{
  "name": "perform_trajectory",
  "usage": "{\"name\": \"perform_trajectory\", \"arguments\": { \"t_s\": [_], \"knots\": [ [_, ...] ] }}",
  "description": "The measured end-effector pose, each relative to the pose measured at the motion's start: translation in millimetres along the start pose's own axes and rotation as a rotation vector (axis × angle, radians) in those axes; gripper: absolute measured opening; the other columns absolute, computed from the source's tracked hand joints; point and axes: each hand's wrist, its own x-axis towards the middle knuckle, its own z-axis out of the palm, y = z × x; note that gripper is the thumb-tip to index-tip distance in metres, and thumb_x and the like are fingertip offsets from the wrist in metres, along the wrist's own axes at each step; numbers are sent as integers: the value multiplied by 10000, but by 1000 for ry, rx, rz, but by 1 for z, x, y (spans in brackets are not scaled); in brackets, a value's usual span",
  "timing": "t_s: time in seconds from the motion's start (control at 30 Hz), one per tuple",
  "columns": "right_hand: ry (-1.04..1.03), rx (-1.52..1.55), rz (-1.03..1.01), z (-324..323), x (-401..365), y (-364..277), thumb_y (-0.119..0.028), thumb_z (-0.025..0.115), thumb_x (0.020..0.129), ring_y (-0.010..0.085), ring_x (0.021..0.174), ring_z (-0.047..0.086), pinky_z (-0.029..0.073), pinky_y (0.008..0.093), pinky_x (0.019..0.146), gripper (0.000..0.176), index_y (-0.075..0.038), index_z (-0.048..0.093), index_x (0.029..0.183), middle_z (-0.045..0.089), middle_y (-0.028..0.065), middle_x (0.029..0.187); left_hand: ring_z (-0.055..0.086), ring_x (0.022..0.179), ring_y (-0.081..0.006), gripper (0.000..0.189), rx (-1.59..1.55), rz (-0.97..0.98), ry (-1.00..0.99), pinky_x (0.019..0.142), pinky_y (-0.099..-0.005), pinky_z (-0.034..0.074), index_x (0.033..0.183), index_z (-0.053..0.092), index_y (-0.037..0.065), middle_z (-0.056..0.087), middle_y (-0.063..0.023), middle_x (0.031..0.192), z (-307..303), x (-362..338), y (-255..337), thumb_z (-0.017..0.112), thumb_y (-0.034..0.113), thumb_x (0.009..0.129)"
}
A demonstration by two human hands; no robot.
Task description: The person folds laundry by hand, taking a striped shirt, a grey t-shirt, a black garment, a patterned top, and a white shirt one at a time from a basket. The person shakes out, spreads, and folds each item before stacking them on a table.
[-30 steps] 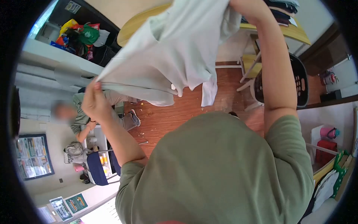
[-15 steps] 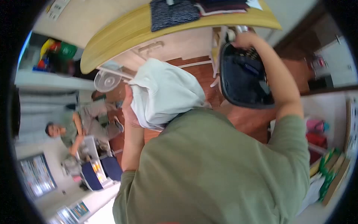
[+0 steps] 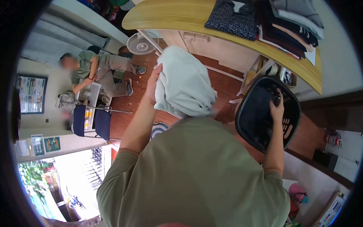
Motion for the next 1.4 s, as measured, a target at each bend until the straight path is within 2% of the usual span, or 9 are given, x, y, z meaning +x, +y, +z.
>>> {"name": "perform_trajectory", "arguments": {
  "t_s": [0.27,0.47,0.53,0.6,0.87,1.0,1.2,1.27,1.4],
  "knots": [
    [-275,876,-15,23,46,-292,-91,670,854,96,675,570,468,244,627,316,-39,548,1141,553,-11,732,627,1041,-277,504,436,82,-46,913,-397,507,1257,503,-15,621,-160,1173,38,31,46,581,325,894],
    [-675,382,-29,53,18,-348,-336,795,751,101,720,541,458,267,687,459,-36,601,1038,599,6,770,645,980,-274,477,383,270,-133,914,-410,497,1198,560,-2,650,-131,1128,101,18,109,532,357,885],
    [-691,437,152,50,12,-319,-351,800,747,112,730,535,461,276,694,500,-30,605,1076,599,6,780,611,1055,-269,458,118,-24,-693,953,-395,472,1219,560,24,618,-131,1196,93,25,150,535,348,896],
    [-581,410,79,46,4,-285,-359,799,747,153,739,570,476,289,693,564,-26,587,1150,616,34,848,612,1051,-250,412,599,905,-158,943,-375,479,1167,586,9,624,-134,1181,74,44,178,534,320,902],
    [-356,-240,-238,-22,-4,-188,-445,824,664,317,1211,490,384,396,1026,960,-61,367,1416,483,224,1332,645,971,-224,379,318,130,-491,888,-352,516,1142,596,33,654,-120,1107,131,2,130,597,309,882],
    [-324,709,-202,18,55,-286,-409,828,652,297,1375,300,213,394,1129,1103,-58,202,1490,332,210,1462,620,1039,-201,575,643,253,-273,913,-346,500,1280,498,11,614,-101,1184,137,-5,69,656,369,860],
    [-190,1098,-192,13,118,-384,-139,653,901,77,790,600,489,234,731,132,-29,656,973,672,0,889,604,1026,-223,601,970,436,-329,868,-311,502,1262,496,-54,617,-119,1147,-6,-15,94,714,264,802],
    [-132,1047,-263,-6,127,-398,-158,644,911,79,796,595,482,222,733,172,-25,652,1019,669,18,919,604,1002,-233,584,1791,225,-356,886,-317,485,1242,518,-61,634,-120,1115,-36,-15,49,709,235,777],
    [-43,766,-140,-15,129,-387,-172,660,899,81,816,589,467,216,731,228,4,647,1043,657,21,914,606,1016,-209,505,1083,177,289,906,-319,467,1309,480,-46,626,-128,1151,-161,-4,16,602,97,840]
  ]
}}
